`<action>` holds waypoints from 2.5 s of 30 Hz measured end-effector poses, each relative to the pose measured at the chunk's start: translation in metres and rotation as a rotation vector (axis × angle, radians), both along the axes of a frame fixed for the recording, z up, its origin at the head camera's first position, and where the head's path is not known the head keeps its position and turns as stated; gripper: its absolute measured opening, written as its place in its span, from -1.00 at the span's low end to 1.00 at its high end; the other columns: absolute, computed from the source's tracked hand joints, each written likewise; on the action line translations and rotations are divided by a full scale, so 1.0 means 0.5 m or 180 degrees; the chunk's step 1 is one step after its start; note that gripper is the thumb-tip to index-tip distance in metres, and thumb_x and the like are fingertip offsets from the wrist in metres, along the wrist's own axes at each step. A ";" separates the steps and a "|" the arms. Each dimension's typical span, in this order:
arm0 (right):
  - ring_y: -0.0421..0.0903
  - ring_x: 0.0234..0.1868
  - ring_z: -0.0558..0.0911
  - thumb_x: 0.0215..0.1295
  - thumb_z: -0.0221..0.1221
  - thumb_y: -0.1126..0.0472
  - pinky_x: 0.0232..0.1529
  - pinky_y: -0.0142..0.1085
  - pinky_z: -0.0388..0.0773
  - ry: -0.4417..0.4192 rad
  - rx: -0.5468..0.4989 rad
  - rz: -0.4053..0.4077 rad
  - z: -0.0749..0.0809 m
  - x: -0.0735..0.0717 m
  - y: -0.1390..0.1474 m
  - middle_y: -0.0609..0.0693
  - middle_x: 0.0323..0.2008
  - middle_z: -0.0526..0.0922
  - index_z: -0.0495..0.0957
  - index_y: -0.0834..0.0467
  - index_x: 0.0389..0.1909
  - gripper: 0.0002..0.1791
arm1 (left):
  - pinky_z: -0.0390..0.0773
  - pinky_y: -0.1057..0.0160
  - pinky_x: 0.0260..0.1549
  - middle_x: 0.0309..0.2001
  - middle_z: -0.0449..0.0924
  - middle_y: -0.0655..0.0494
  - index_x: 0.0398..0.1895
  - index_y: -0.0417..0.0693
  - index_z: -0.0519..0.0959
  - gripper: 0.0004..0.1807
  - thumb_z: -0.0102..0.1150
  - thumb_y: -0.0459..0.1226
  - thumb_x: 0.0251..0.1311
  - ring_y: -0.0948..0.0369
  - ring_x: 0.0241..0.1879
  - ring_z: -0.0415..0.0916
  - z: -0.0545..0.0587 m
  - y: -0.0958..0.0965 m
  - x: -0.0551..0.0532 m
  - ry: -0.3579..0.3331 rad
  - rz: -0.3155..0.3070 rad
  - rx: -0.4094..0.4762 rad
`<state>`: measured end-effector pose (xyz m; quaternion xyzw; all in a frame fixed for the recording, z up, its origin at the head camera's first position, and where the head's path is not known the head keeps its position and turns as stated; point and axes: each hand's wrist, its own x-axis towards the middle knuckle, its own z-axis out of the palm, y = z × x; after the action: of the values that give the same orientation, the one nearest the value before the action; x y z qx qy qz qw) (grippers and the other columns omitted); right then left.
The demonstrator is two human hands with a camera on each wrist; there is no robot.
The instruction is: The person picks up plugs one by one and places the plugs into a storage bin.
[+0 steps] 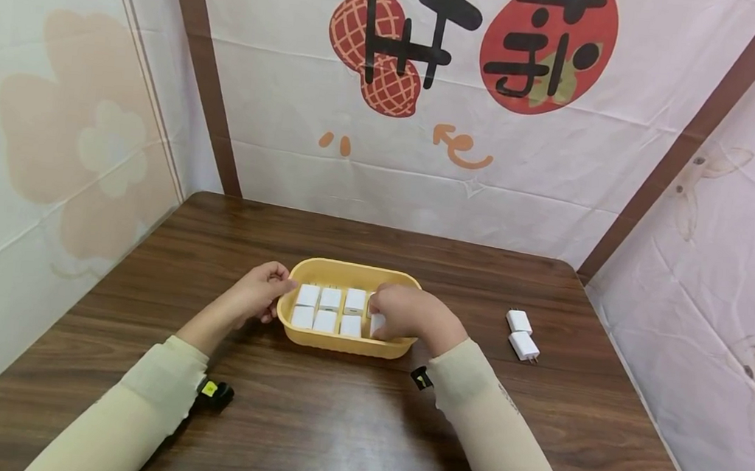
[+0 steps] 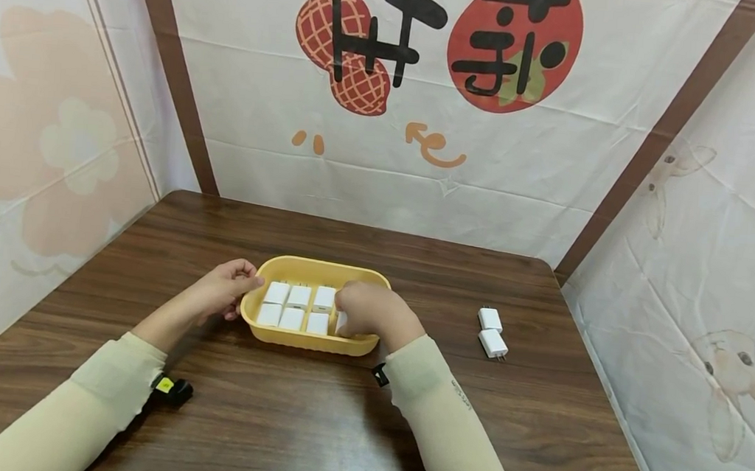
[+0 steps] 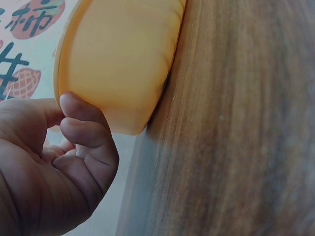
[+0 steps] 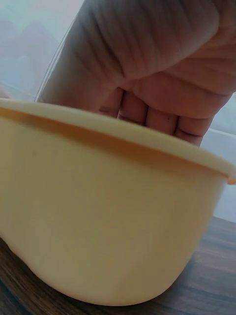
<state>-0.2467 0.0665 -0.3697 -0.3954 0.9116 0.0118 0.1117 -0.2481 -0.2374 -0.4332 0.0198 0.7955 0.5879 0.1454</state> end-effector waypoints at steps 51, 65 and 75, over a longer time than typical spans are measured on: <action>-0.18 -0.37 0.33 0.35 0.31 0.16 -0.32 -0.32 0.30 0.0065 0.0226 -0.0013 -0.031 -0.003 -0.016 -0.11 -0.38 0.45 0.60 0.09 -0.34 -0.88 | 0.44 0.29 -0.70 -0.56 0.39 0.07 -0.01 -0.21 0.32 -0.72 0.03 -0.16 0.55 0.21 -0.66 0.38 -0.003 0.002 0.002 0.0009 0.0001 -0.0004; -0.20 -0.46 0.11 0.32 0.29 0.22 -0.41 -0.33 0.09 0.0102 0.0051 0.0122 -0.023 0.002 -0.006 -0.12 -0.47 0.18 0.36 0.07 -0.54 -0.69 | 0.45 0.28 -0.70 -0.56 0.39 0.08 0.01 -0.22 0.31 -0.68 0.05 -0.13 0.55 0.21 -0.66 0.39 -0.005 -0.003 -0.002 0.0006 -0.0013 -0.0023; -0.18 -0.29 0.55 0.29 0.38 0.10 -0.19 -0.34 0.52 0.0245 0.0013 0.0121 0.002 0.014 0.008 -0.06 -0.18 0.57 0.69 0.12 -0.15 -0.78 | 0.44 0.30 -0.70 -0.54 0.38 0.08 0.00 -0.21 0.31 -0.70 0.04 -0.14 0.55 0.21 -0.66 0.39 0.002 -0.002 0.000 -0.0017 0.0003 -0.0008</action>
<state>-0.2398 0.0704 -0.3689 -0.4116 0.9076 0.0310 0.0771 -0.2479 -0.2383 -0.4325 0.0177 0.7958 0.5871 0.1473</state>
